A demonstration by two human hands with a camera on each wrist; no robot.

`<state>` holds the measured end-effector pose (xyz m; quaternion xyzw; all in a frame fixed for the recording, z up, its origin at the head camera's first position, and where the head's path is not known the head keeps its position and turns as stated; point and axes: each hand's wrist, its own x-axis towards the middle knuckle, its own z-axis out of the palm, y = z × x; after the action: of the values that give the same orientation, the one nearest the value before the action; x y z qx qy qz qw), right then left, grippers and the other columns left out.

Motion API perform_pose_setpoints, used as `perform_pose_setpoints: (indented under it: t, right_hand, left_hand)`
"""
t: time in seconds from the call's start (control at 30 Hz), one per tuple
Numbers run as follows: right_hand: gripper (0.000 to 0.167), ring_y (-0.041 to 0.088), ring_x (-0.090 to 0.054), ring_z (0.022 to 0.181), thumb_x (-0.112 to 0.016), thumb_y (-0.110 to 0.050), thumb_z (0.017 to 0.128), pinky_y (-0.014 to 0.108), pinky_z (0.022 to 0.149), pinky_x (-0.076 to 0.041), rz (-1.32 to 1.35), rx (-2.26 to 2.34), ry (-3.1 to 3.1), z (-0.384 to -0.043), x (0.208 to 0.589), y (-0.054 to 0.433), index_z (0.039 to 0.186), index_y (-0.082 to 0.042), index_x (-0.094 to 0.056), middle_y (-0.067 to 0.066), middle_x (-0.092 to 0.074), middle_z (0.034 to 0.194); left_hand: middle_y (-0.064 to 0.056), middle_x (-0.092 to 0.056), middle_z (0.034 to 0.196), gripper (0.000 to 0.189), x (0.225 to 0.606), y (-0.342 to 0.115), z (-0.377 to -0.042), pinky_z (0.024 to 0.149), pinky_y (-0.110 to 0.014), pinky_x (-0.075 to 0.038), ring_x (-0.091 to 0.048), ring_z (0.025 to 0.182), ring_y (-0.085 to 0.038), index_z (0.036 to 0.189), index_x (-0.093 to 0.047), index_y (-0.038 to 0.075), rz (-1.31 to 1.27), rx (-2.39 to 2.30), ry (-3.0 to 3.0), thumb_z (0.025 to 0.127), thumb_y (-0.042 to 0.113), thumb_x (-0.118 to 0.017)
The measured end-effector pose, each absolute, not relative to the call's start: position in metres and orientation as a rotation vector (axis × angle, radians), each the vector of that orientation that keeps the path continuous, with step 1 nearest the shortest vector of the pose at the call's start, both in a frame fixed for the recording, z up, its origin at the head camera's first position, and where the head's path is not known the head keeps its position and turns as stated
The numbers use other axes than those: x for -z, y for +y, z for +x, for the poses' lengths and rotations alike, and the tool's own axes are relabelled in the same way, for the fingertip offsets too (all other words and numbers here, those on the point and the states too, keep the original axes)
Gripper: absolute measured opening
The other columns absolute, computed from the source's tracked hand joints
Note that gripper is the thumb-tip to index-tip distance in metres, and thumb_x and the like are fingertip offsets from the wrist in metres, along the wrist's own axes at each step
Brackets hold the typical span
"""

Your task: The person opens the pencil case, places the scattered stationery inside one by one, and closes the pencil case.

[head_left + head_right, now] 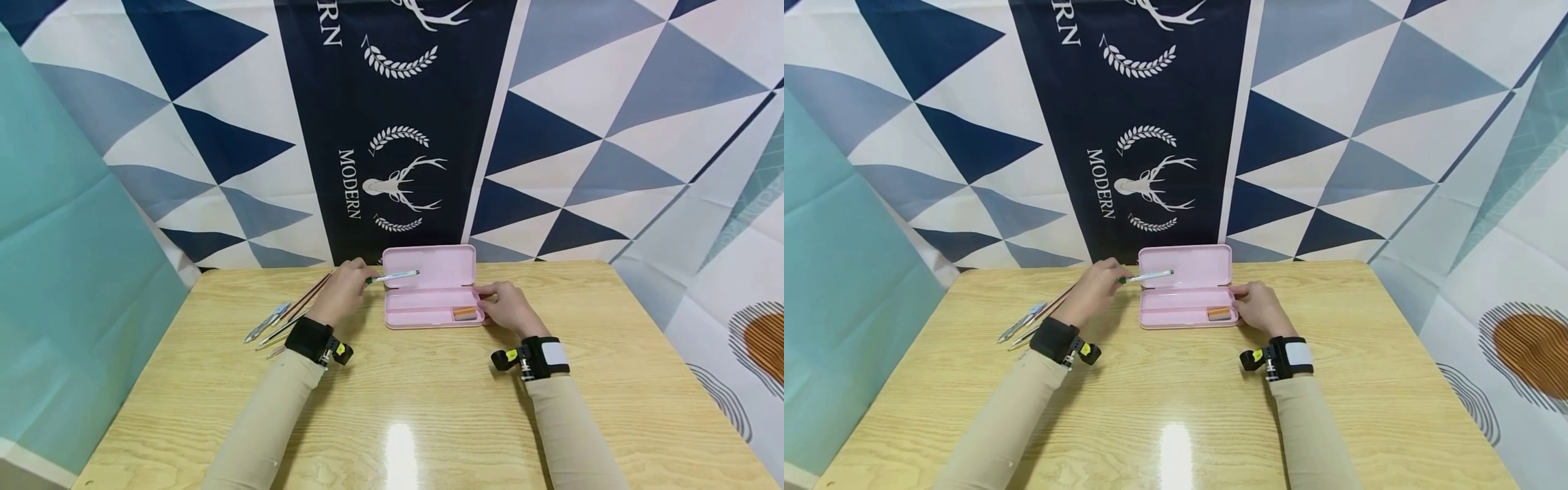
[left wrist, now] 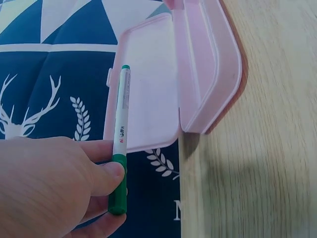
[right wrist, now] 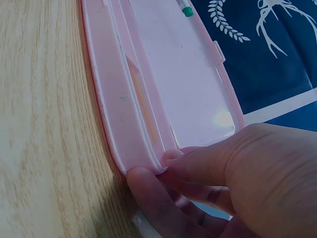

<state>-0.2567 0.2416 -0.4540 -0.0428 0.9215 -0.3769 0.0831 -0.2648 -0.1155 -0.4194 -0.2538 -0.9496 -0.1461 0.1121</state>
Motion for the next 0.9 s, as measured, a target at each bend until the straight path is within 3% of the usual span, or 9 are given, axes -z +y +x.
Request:
perform_pose_setpoints:
  t: [0.3,0.43,0.63,0.9]
  right_hand:
    - [0.043,0.011,-0.065,0.067,-0.062,-0.002,0.111,0.021,0.062,-0.057,-0.134,1.138,2.758,-0.256,0.454,0.243,0.154,0.005,-0.063,0.037,-0.065,0.146]
    - [0.043,0.011,-0.066,0.066,-0.062,-0.002,0.111,0.022,0.061,-0.057,-0.141,1.141,2.760,-0.256,0.454,0.243,0.154,0.005,-0.063,0.037,-0.065,0.146]
    - [0.043,0.011,-0.065,0.067,-0.062,-0.002,0.111,0.021,0.061,-0.056,-0.135,1.136,2.763,-0.256,0.453,0.242,0.154,0.005,-0.064,0.037,-0.064,0.146]
    - [0.043,0.012,-0.065,0.068,-0.062,-0.001,0.111,0.021,0.061,-0.056,-0.125,1.141,2.751,-0.256,0.455,0.243,0.154,0.004,-0.063,0.037,-0.067,0.146]
  left_hand:
    - [-0.013,-0.076,0.112,0.040,0.454,-0.111,-0.295,0.092,-0.048,-0.062,-0.071,0.102,-0.030,0.129,-0.084,0.007,-0.837,0.464,-2.710,0.094,-0.011,-0.075]
    - [-0.019,-0.077,0.115,0.039,0.431,-0.100,-0.275,0.096,-0.048,-0.063,-0.072,0.104,-0.036,0.127,-0.082,0.000,-0.824,0.464,-2.754,0.092,-0.016,-0.075]
    - [-0.020,-0.077,0.125,0.036,0.422,-0.090,-0.267,0.106,-0.047,-0.062,-0.074,0.113,-0.037,0.127,-0.082,-0.001,-0.842,0.462,-2.751,0.095,-0.015,-0.074]
    - [-0.014,-0.079,0.127,0.032,0.461,-0.091,-0.299,0.108,-0.045,-0.061,-0.074,0.113,-0.030,0.126,-0.084,0.005,-0.931,0.506,-2.621,0.096,-0.006,-0.078]
